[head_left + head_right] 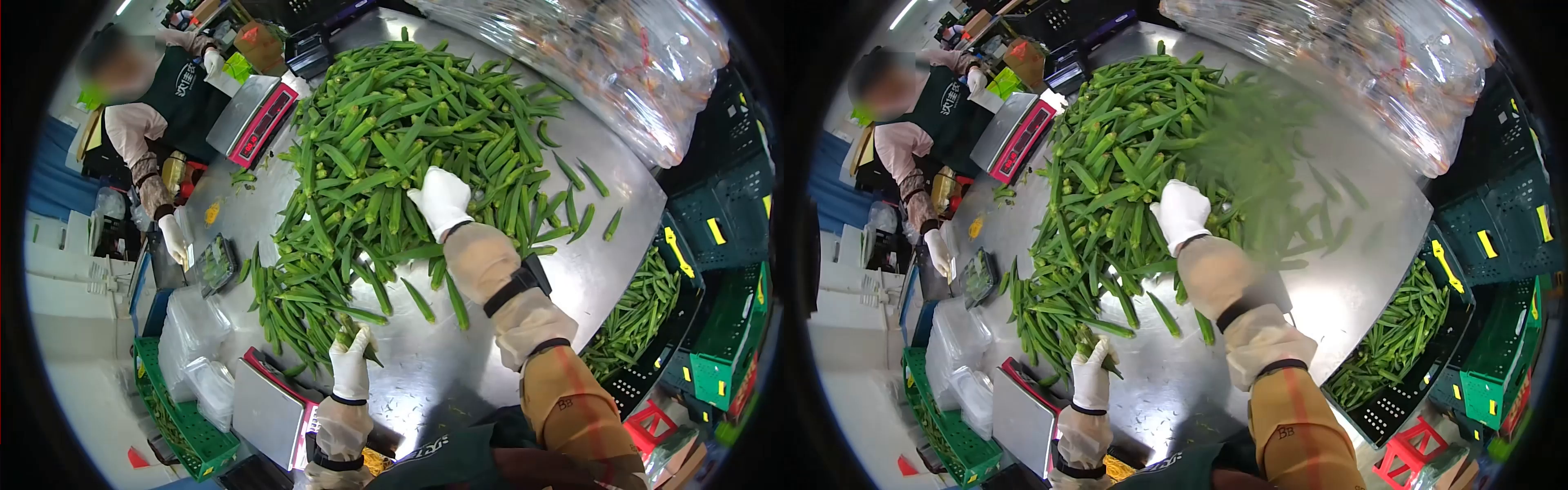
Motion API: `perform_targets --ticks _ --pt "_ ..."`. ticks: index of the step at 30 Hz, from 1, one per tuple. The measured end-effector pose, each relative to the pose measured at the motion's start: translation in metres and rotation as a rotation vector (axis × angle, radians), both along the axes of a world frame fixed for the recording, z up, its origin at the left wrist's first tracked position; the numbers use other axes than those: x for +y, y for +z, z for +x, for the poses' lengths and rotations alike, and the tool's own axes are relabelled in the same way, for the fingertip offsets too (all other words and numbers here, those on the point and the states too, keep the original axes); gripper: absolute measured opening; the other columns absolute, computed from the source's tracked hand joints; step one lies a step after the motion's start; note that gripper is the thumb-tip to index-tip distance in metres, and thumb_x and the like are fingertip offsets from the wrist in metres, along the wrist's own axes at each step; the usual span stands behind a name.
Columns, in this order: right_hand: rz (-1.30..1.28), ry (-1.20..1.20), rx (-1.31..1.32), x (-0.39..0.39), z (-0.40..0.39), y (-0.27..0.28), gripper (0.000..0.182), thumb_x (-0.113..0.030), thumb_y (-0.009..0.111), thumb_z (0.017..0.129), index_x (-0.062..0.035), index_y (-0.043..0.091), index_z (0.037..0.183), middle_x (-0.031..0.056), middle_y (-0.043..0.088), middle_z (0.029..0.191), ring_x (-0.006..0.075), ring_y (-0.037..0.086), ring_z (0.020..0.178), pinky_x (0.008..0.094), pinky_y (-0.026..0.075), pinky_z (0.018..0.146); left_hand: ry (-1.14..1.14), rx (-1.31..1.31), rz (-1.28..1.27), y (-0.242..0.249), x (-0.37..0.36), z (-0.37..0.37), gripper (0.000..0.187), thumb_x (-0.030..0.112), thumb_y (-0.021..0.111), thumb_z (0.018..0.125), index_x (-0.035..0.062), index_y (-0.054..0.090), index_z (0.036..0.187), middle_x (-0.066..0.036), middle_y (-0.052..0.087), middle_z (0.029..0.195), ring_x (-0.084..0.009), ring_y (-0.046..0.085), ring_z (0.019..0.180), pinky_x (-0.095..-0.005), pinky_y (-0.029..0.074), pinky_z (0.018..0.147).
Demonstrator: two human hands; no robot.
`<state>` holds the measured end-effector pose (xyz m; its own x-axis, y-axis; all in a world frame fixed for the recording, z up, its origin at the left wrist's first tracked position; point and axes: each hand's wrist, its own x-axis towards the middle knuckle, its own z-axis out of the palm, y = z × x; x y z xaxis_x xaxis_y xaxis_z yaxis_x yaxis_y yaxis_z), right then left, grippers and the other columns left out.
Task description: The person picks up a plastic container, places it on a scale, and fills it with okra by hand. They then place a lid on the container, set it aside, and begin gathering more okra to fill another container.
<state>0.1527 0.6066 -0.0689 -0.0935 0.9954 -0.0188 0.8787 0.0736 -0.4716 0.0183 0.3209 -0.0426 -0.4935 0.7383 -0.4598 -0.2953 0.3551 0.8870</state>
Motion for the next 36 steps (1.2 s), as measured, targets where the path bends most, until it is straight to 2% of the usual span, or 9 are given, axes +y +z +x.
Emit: perform_targets --ticks 5,9,13,15,18,25,31,35,36 --pt "-0.054 -0.136 0.014 -0.007 -0.015 -0.009 0.046 -0.036 0.079 0.071 -0.0059 0.062 0.102 0.0108 0.066 0.097 0.0293 0.062 0.098 0.0411 0.055 0.076 -0.037 -0.024 0.03 -0.003 -0.002 0.014 0.008 0.011 0.062 0.092 0.0031 0.061 0.092 0.0 0.058 0.071 -0.009 0.052 0.061 -0.0223 0.041 0.058" --pt "-0.023 -0.043 0.172 -0.031 -0.009 -0.009 0.065 -0.031 0.077 0.071 -0.0051 0.053 0.126 0.0121 0.063 0.105 0.0284 0.059 0.102 0.0383 0.053 0.081 -0.034 -0.02 0.041 0.002 -0.008 0.022 0.007 0.01 0.061 0.092 0.0031 0.061 0.093 -0.001 0.058 0.071 -0.0098 0.053 0.061 -0.0228 0.041 0.058" --pt "-0.163 -0.254 0.483 -0.034 -0.006 -0.021 0.06 -0.027 0.078 0.07 -0.0074 0.053 0.121 0.0127 0.063 0.105 0.0305 0.063 0.099 0.042 0.053 0.08 0.011 -0.01 0.028 0.004 -0.019 0.018 0.008 0.011 0.061 0.092 0.0029 0.061 0.093 -0.001 0.058 0.071 -0.011 0.053 0.061 -0.0237 0.042 0.058" --pt "0.01 -0.399 0.466 -0.025 -0.005 -0.018 0.056 -0.028 0.077 0.07 -0.0055 0.054 0.116 0.0154 0.059 0.112 0.0349 0.065 0.09 0.0431 0.053 0.078 0.031 0.005 0.021 0.004 -0.025 0.014 0.009 0.011 0.062 0.092 0.0028 0.061 0.094 -0.002 0.058 0.071 -0.0123 0.054 0.061 -0.0251 0.043 0.058" --pt "-0.002 -0.458 0.292 -0.003 -0.011 -0.014 0.036 -0.023 0.075 0.072 -0.0069 0.06 0.101 0.0151 0.061 0.112 0.0317 0.067 0.091 0.0441 0.054 0.076 0.038 0.032 0.013 0.001 -0.037 0.001 0.012 0.014 0.063 0.091 0.0031 0.06 0.095 -0.003 0.057 0.072 -0.0142 0.054 0.061 -0.0273 0.045 0.059" --pt "-0.322 -0.3 0.305 0.018 -0.004 -0.005 0.037 -0.029 0.072 0.075 -0.0112 0.063 0.106 0.0132 0.069 0.102 0.0314 0.067 0.096 0.0425 0.053 0.083 0.094 -0.023 -0.025 -0.015 -0.051 -0.008 0.012 0.015 0.063 0.092 0.0049 0.06 0.096 -0.002 0.056 0.074 -0.014 0.054 0.063 -0.0281 0.045 0.06" --pt "-0.127 -0.336 0.859 0.007 0.019 -0.026 0.051 -0.033 0.08 0.064 -0.006 0.064 0.105 0.0161 0.069 0.093 0.0311 0.067 0.088 0.0369 0.051 0.082 0.079 -0.103 0.033 0.0 -0.037 0.008 0.01 0.012 0.061 0.093 0.0026 0.06 0.095 -0.004 0.058 0.072 -0.0144 0.055 0.062 -0.0271 0.044 0.06" --pt "0.108 -0.248 1.326 -0.043 0.076 -0.017 0.048 -0.035 0.076 0.074 -0.0004 0.063 0.105 0.0125 0.068 0.095 0.0251 0.064 0.087 0.036 0.049 0.084 0.081 -0.265 0.028 0.007 -0.044 0.008 0.017 0.003 0.062 0.09 0.0028 0.056 0.106 -0.007 0.06 0.081 -0.018 0.06 0.07 -0.0312 0.051 0.065" --pt "0.142 -0.256 1.293 -0.063 0.103 -0.004 0.035 -0.017 0.075 0.076 -0.0012 0.063 0.105 0.0087 0.068 0.098 0.0191 0.064 0.085 0.0304 0.051 0.081 0.069 -0.297 0.001 0.0 -0.048 0.006 0.022 0.003 0.06 0.09 0.0073 0.056 0.111 -0.007 0.06 0.087 -0.0219 0.061 0.077 -0.0348 0.051 0.068"
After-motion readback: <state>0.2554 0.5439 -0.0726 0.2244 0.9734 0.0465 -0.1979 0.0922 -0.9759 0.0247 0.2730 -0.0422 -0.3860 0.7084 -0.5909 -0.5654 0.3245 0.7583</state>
